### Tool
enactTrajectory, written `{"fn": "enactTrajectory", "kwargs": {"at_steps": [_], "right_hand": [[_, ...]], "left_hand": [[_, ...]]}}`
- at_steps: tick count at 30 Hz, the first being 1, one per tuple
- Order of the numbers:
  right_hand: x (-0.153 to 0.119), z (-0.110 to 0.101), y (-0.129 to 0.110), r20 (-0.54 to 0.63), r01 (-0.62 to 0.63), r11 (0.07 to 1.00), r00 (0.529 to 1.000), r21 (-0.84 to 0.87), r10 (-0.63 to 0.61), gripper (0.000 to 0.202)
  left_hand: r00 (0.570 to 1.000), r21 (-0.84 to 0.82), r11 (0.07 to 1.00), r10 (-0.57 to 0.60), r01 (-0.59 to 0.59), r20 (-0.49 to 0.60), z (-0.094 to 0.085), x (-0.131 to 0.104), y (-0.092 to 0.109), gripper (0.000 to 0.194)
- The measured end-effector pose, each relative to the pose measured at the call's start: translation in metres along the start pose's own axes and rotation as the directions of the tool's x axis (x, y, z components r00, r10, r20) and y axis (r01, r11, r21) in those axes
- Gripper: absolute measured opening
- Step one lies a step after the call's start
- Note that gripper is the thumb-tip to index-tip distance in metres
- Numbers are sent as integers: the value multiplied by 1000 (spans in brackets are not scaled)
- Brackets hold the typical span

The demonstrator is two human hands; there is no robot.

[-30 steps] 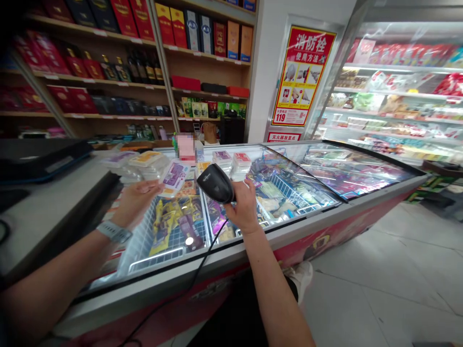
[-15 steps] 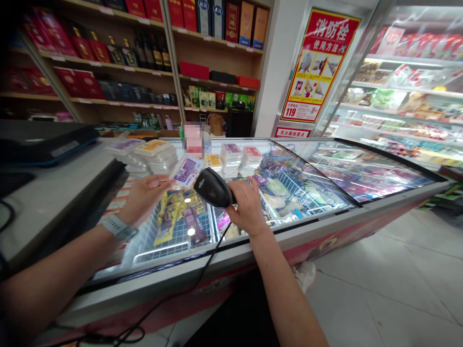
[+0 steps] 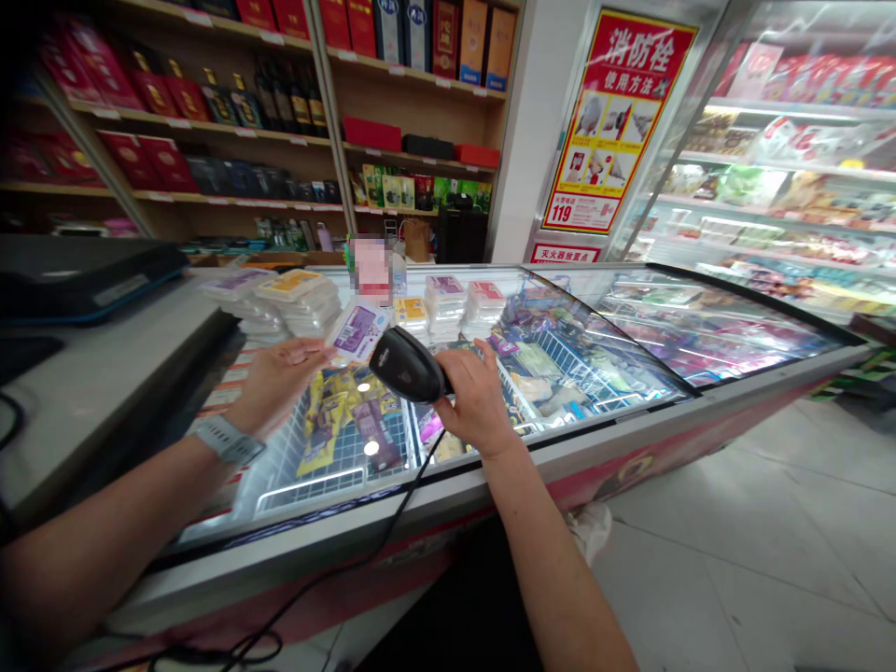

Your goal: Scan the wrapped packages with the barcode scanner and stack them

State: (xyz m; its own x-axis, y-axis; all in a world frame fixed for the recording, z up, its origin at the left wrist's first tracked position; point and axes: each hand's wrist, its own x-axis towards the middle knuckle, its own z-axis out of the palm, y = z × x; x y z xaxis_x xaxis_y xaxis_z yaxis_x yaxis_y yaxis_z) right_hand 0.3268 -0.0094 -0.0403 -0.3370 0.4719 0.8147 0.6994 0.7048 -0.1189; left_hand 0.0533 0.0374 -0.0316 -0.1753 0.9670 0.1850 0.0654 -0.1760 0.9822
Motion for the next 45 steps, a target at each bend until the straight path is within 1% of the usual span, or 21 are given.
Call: {"fn": "enactTrajectory", "kwargs": {"at_steps": [10,24,28,36,40,45], "right_hand": [[0,0,1,13,-16,1000,1000,4,16,30],[0,0,0,23,-5,1000,1000,4,5,29],[0,0,0,16,-1,1000,1000,5,1,30],[0,-2,-1,31,-2,1000,1000,28,1,29],[0,-1,0,21,-7,1000,1000,28,6,28],[-1,-1,0,19,-17,999,1000,29,16,28]], "left_hand": [[1000,13,1000,1,-1,14,-1,0,1,48],[999,25,1000,-14,13,29,-1,-1,2,47],[1000,7,1000,-19,19,17,-1,-1,3,46],[999,-25,1000,-6,4,-51,-3,3,0,44],[997,-32,999,2,-4,-72,-4,6,-2,43],[997,-31,1000,-4,1,-82,-3,5,-2,43]]}}
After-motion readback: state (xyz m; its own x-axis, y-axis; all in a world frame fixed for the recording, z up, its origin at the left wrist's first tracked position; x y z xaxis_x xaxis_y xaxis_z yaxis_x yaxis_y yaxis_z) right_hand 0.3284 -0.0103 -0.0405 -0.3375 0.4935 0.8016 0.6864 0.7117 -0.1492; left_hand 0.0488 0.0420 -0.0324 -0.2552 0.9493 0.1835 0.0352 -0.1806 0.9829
